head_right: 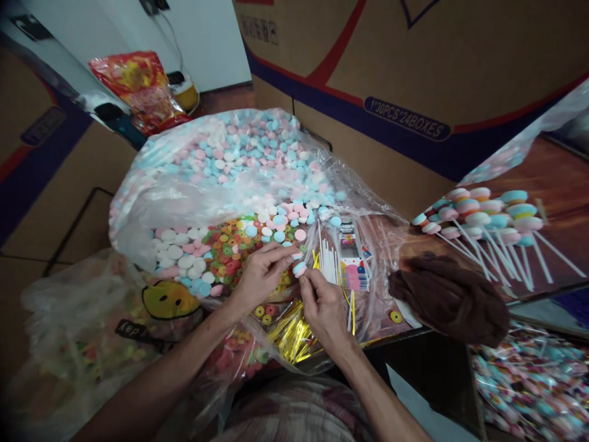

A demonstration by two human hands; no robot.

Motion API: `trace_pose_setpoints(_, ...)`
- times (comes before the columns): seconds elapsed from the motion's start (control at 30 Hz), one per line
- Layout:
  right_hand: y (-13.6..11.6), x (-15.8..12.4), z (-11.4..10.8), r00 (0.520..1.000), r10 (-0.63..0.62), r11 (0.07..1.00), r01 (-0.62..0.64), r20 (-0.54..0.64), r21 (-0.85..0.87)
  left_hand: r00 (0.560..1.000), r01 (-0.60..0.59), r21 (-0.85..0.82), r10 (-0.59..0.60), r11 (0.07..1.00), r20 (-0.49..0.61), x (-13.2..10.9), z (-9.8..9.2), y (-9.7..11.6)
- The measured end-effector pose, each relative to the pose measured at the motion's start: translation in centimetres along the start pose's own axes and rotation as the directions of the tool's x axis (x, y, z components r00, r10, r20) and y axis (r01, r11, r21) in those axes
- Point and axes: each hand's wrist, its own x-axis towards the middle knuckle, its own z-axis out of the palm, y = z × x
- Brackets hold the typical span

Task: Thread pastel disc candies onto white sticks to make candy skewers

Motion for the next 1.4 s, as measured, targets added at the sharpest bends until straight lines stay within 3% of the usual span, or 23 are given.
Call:
trace_pose_setpoints(0.27,0.3,0.1,0.1,0.996,0.077,0.99,-0.07,-0.053,0.126,0.994,0.035,-0.094,-0.026,0.995,0.102,-0.2,0.0,0.5)
trace_pose_setpoints(0.4,-0.4,0.6,0.0,0.975,0.119,0.975,-0.079,-0.189,0.208,0.992,0.122,-0.172,-0.122,0.977,0.012,0.5,-0.7,-0.3)
trace_pose_setpoints(0.5,-0.7,0.7,-0.2,0.952,0.17,0.963,-0.105,-0.254,0.25,0.993,0.067,-0.041,-0.071,0.997,-0.095,0.9,-0.9,-1.0)
trace_pose_setpoints(0.67,-0.5,0.6,-0.1,0.96,0.159,0.966,-0.102,-0.231,0.239,0.992,-0.046,0.269,0.076,0.962,-0.102,1.0,-1.2,-1.3)
trace_pose_setpoints(0.73,-0.4,0.5,0.0,0.967,0.144,0.969,-0.094,-0.211,0.229,0.997,-0.046,0.338,0.066,0.94,-0.05,1.1,-1.7,-0.9)
trace_pose_setpoints(0.8,-0.3,0.5,0.0,0.972,0.133,0.972,-0.089,-0.195,0.217,0.992,-0.095,0.407,0.05,0.909,0.119,1.0,-2.3,-0.3)
trace_pose_setpoints(0.87,-0.3,0.5,0.0,0.976,0.126,0.975,-0.088,-0.179,0.204,0.949,-0.18,0.457,0.031,0.871,0.314,0.9,-2.8,0.2)
trace_pose_setpoints(0.93,-0.2,0.5,0.0,0.978,0.118,0.977,-0.083,-0.175,0.197,0.91,-0.225,0.488,0.003,0.843,0.414,0.8,-3.2,0.6)
trace_pose_setpoints(1.1,-0.1,0.5,0.1,0.98,0.109,0.979,-0.077,-0.165,0.187,0.908,-0.179,0.538,-0.072,0.824,0.413,0.7,-3.1,0.7)
trace_pose_setpoints(1.3,0.3,0.4,0.2,0.983,0.108,0.984,-0.084,-0.149,0.157,0.88,-0.271,0.569,-0.04,0.776,0.473,0.5,-3.2,0.9)
trace_pose_setpoints(1.4,0.3,0.5,0.2,0.985,0.096,0.987,-0.075,-0.145,0.14,0.895,-0.251,0.59,-0.048,0.768,0.443,0.4,-3.0,0.8)
